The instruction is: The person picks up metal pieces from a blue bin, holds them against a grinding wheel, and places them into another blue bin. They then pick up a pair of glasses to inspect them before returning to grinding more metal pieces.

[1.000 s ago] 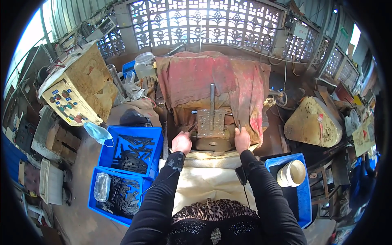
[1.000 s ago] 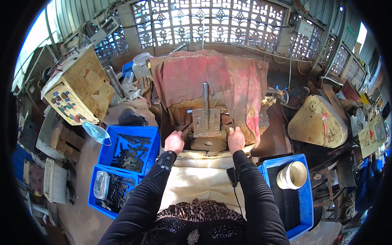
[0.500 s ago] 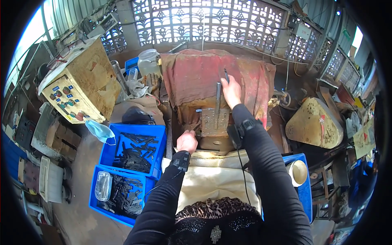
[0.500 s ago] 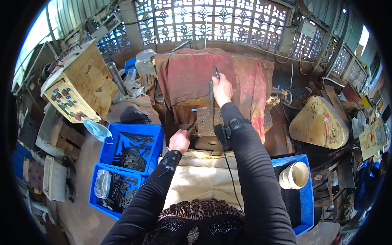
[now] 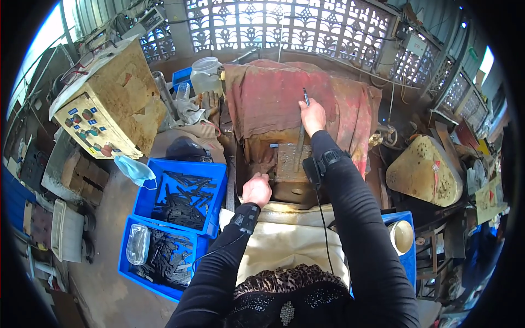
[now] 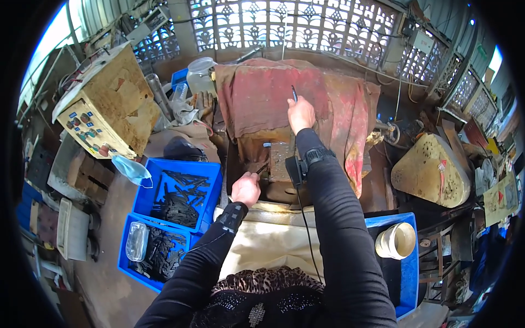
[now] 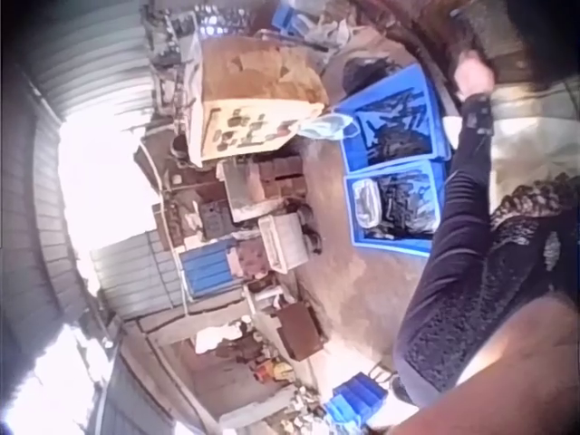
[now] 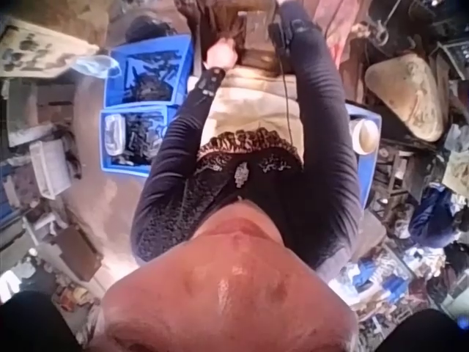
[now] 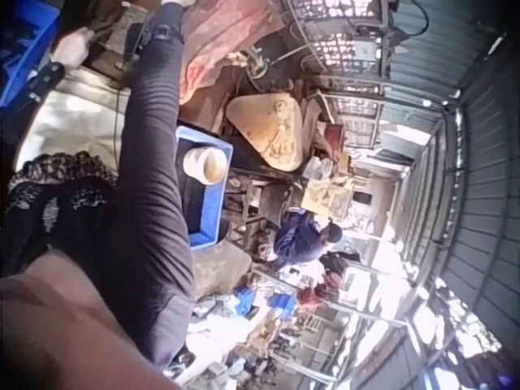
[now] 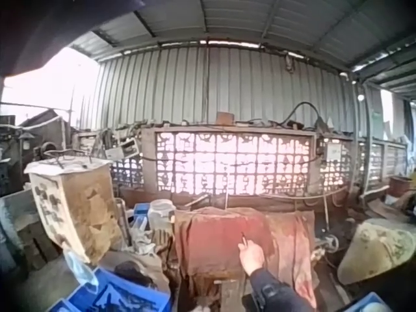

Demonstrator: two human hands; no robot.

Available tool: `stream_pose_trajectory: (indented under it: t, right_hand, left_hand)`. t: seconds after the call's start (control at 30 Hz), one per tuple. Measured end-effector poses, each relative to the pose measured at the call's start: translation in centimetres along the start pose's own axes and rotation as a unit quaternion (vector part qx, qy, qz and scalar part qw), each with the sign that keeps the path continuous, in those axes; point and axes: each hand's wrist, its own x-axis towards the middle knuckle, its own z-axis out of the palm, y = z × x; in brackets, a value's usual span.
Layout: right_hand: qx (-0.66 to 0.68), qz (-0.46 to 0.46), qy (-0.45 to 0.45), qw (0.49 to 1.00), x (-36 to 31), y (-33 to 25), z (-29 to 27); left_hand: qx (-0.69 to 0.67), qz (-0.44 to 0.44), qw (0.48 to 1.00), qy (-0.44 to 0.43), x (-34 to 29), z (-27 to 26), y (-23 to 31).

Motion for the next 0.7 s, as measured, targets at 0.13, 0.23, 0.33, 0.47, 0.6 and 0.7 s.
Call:
stream_pose_trajectory:
  t: [0.13, 0.23, 0.33, 0.47, 0.6, 0.7]
  right_hand:
    - [-0.01, -0.017, -0.01, 1.0, 0.3, 1.7, 0.6]
    - [0.017, -0.079, -0.005, 0.997, 1.0, 2.3, 1.3]
    - [-0.01, -0.064, -0.001, 0.998, 1.8, 3.1, 2.1]
    - [0.002, -0.07, 0.004, 0.998, 1.5, 3.1, 2.4]
    - [0.01, -0.071, 0.014, 0.997, 1.0, 3.2, 2.2]
    - [0.021, -0.075, 0.009, 0.997, 0.7, 2.8, 2.3]
  left_hand:
    - [0.006, 0.031, 0.999, 0.021, 0.6, 0.2, -0.2]
    - [0.001, 0.03, 0.999, 0.022, 0.9, 0.1, -0.3]
    - [-0.001, 0.035, 0.999, 0.02, 1.4, 0.9, -0.5]
    - [0.003, 0.033, 0.999, 0.018, 1.2, 0.7, -0.4]
    - [0.012, 0.021, 1.0, 0.004, 0.8, 0.6, -0.2]
    - [0.014, 0.015, 1.0, 0.004, 0.6, 0.4, -0.5]
